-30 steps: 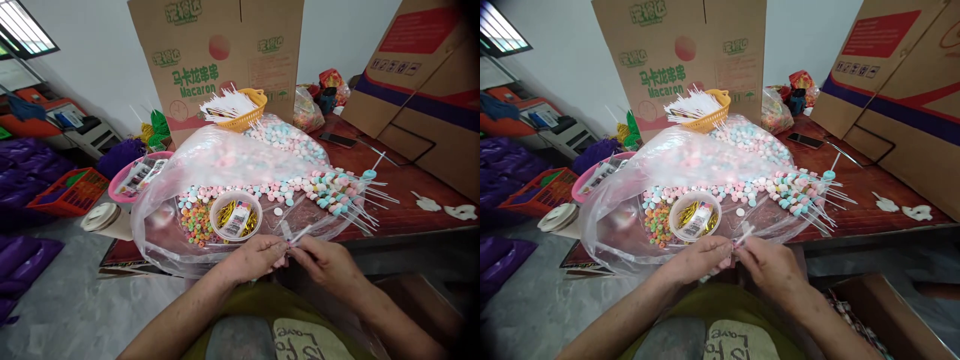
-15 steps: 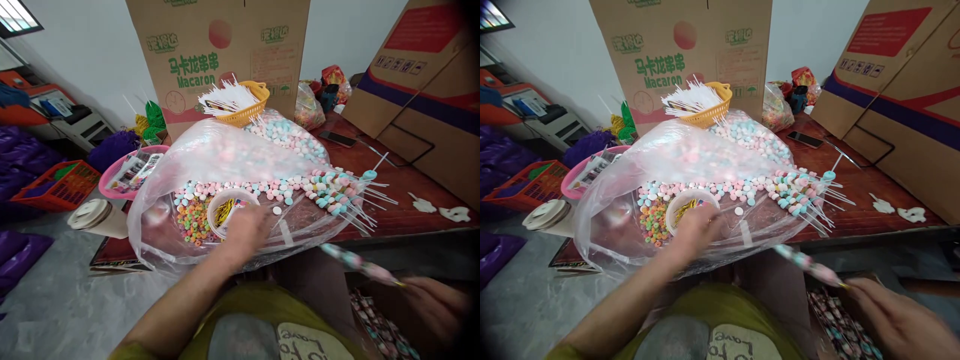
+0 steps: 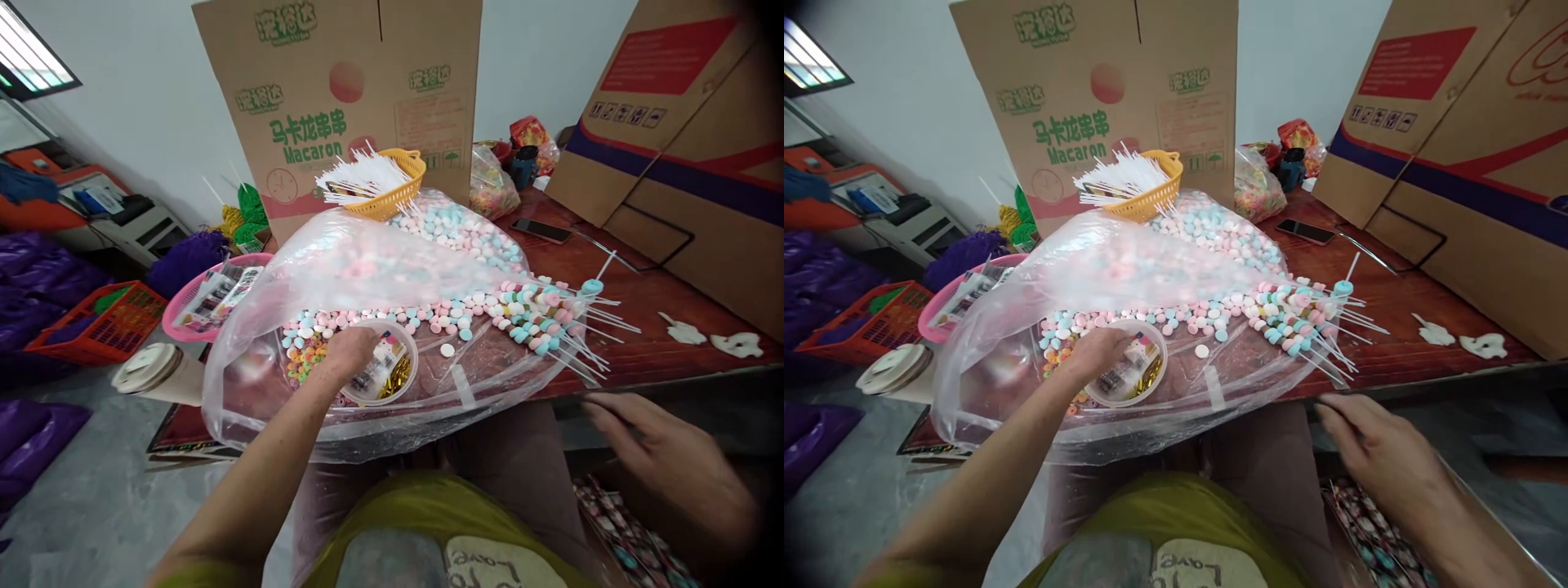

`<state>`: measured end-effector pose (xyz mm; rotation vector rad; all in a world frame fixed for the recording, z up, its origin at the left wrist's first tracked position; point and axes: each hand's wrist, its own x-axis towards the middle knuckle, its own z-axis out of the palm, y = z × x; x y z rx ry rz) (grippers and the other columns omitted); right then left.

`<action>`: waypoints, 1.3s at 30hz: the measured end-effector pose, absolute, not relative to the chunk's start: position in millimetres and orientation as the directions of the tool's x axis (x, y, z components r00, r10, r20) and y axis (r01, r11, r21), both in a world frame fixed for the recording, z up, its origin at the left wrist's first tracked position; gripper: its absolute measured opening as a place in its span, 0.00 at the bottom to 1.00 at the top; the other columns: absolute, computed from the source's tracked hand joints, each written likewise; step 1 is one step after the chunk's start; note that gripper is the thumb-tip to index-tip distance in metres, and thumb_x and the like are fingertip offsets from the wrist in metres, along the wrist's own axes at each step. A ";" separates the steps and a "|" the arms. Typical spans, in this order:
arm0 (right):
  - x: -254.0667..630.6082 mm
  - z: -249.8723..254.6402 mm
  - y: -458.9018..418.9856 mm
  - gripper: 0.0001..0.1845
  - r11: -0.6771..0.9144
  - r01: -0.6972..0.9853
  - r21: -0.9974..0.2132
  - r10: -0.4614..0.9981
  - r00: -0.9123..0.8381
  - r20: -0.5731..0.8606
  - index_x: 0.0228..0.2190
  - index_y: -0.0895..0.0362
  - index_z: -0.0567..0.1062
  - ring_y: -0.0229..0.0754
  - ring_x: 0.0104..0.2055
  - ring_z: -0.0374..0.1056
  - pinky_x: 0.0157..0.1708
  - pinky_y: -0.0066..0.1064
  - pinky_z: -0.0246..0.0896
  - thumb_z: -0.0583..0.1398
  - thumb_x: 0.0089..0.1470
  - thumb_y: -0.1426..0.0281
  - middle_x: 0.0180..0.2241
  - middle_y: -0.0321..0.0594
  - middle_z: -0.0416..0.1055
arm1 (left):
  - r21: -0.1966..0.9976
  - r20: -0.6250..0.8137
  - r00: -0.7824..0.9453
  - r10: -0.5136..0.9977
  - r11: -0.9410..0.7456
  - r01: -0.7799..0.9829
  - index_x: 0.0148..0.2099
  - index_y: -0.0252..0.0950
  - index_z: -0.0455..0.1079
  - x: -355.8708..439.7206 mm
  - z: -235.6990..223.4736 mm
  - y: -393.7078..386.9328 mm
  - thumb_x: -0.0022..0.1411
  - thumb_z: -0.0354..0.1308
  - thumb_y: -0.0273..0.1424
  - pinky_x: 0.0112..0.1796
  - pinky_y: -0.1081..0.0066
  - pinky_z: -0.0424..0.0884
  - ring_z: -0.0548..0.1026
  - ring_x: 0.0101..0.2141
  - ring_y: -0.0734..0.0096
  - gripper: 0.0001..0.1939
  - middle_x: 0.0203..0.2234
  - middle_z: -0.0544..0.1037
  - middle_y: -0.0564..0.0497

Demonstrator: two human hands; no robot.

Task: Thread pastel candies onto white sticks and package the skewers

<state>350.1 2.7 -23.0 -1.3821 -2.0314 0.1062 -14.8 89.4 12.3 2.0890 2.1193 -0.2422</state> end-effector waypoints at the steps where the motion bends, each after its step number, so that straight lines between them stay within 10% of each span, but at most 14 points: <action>1: 330.9 -20.4 14.5 0.05 0.510 0.763 -0.397 0.816 -0.283 0.505 0.35 0.50 0.73 0.42 0.31 0.71 0.31 0.34 0.64 0.58 0.54 0.67 0.31 0.44 0.75 | -0.014 -0.208 -0.003 0.978 0.000 1.000 0.42 0.41 0.73 -16.5 18.6 85.0 0.63 0.43 0.36 0.35 0.69 0.65 0.74 0.39 0.61 0.17 0.35 0.78 0.45; 12: 167.8 14.9 73.6 0.11 0.742 0.589 -0.320 0.637 -0.469 0.612 0.35 0.59 0.73 0.47 0.42 0.62 0.41 0.39 0.58 0.51 0.58 0.71 0.37 0.47 0.71 | -0.015 -0.200 -0.067 0.978 0.065 0.998 0.38 0.34 0.74 -7.5 7.3 76.6 0.52 0.56 0.48 0.36 0.67 0.67 0.74 0.38 0.56 0.23 0.36 0.78 0.40; 23: 228.2 -12.4 62.4 0.11 0.672 0.654 -0.348 0.673 -0.343 0.655 0.39 0.59 0.72 0.47 0.42 0.64 0.42 0.40 0.60 0.52 0.57 0.73 0.37 0.47 0.71 | 0.100 -0.022 0.145 0.989 -0.142 0.985 0.34 0.37 0.74 -29.4 12.4 79.3 0.61 0.47 0.30 0.39 0.68 0.65 0.74 0.37 0.62 0.13 0.32 0.78 0.45; 28: 176.3 -1.0 80.3 0.19 0.712 0.591 -0.380 0.701 -0.565 0.434 0.48 0.59 0.68 0.49 0.49 0.59 0.46 0.39 0.54 0.55 0.55 0.67 0.47 0.48 0.67 | 0.319 0.154 0.481 0.863 -0.504 0.803 0.30 0.36 0.73 -41.6 21.3 75.1 0.61 0.49 0.33 0.37 0.72 0.64 0.72 0.31 0.70 0.13 0.25 0.76 0.49; 34: 131.8 -13.8 110.1 0.13 0.599 0.668 -0.441 0.798 -0.547 0.254 0.26 0.59 0.73 0.39 0.31 0.62 0.30 0.28 0.51 0.52 0.56 0.70 0.26 0.40 0.69 | 0.515 0.099 0.311 0.945 -0.317 0.797 0.44 0.37 0.69 -46.8 8.7 78.5 0.55 0.56 0.34 0.32 0.75 0.66 0.73 0.31 0.72 0.13 0.31 0.77 0.53; 39: 131.3 -17.9 109.1 0.17 0.566 0.716 -0.409 0.822 -0.530 0.208 0.25 0.59 0.74 0.42 0.34 0.63 0.34 0.32 0.52 0.51 0.58 0.67 0.27 0.44 0.70 | 0.475 0.113 0.211 0.971 -0.239 0.847 0.31 0.35 0.71 -45.9 0.0 85.6 0.56 0.53 0.32 0.28 0.76 0.63 0.71 0.26 0.74 0.08 0.24 0.75 0.53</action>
